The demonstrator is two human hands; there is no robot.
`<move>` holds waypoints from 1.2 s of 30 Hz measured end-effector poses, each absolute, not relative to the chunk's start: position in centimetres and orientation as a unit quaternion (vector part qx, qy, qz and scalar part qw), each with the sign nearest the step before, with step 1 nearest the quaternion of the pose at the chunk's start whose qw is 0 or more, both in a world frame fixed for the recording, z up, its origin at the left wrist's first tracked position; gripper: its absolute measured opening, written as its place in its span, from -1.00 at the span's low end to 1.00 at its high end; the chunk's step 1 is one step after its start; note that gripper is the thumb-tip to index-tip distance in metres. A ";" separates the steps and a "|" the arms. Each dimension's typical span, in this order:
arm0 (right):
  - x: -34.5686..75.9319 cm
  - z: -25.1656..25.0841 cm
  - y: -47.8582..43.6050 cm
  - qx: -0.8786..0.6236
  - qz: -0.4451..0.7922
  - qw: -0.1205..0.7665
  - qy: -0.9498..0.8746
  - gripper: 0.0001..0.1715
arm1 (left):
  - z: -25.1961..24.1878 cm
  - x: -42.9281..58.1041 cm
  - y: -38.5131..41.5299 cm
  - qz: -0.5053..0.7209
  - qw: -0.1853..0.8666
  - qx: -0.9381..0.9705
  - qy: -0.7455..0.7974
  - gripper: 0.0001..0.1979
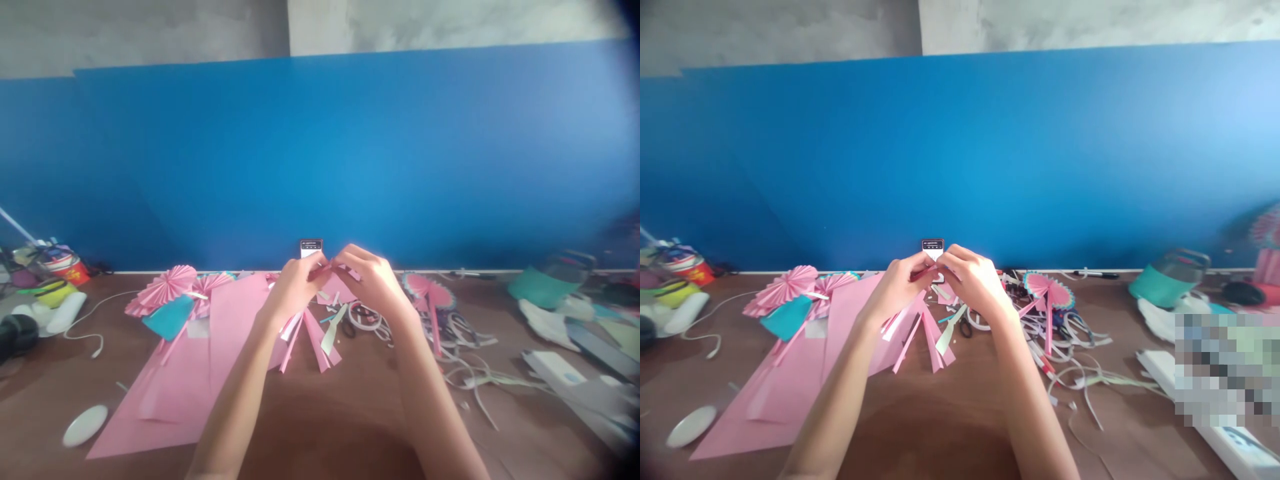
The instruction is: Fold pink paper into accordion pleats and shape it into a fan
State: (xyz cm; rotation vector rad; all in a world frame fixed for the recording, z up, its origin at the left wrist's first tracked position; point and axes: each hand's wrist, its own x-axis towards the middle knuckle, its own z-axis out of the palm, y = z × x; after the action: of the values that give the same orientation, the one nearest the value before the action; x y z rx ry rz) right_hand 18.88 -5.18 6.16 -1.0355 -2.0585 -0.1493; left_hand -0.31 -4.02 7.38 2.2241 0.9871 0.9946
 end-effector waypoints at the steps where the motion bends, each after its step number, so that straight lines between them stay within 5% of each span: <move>1: 18.8 6.2 -5.2 -0.410 -0.061 0.405 -0.815 -0.87 | 7.3 -0.3 -3.9 0.368 0.259 0.817 0.362 -0.84; 9: 18.3 5.9 -4.9 -0.392 -0.101 0.449 -0.796 -0.82 | 7.2 0.2 -4.0 0.415 0.260 0.790 0.368 -0.75; 19: 16.6 5.8 -5.2 -0.310 -0.150 0.606 -0.717 -0.78 | 7.7 0.5 -5.0 0.520 0.294 0.739 0.311 -0.76; 36: 15.8 6.4 -6.5 -0.305 -0.120 0.625 -0.708 -0.78 | 8.2 0.6 -5.9 0.565 0.319 0.709 0.277 -0.75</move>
State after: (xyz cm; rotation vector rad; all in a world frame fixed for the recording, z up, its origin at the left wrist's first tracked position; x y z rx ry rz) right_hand 15.76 -6.49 6.36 -0.6987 -1.6251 -0.2760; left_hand 0.64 -5.91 8.24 1.8655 0.7280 1.4850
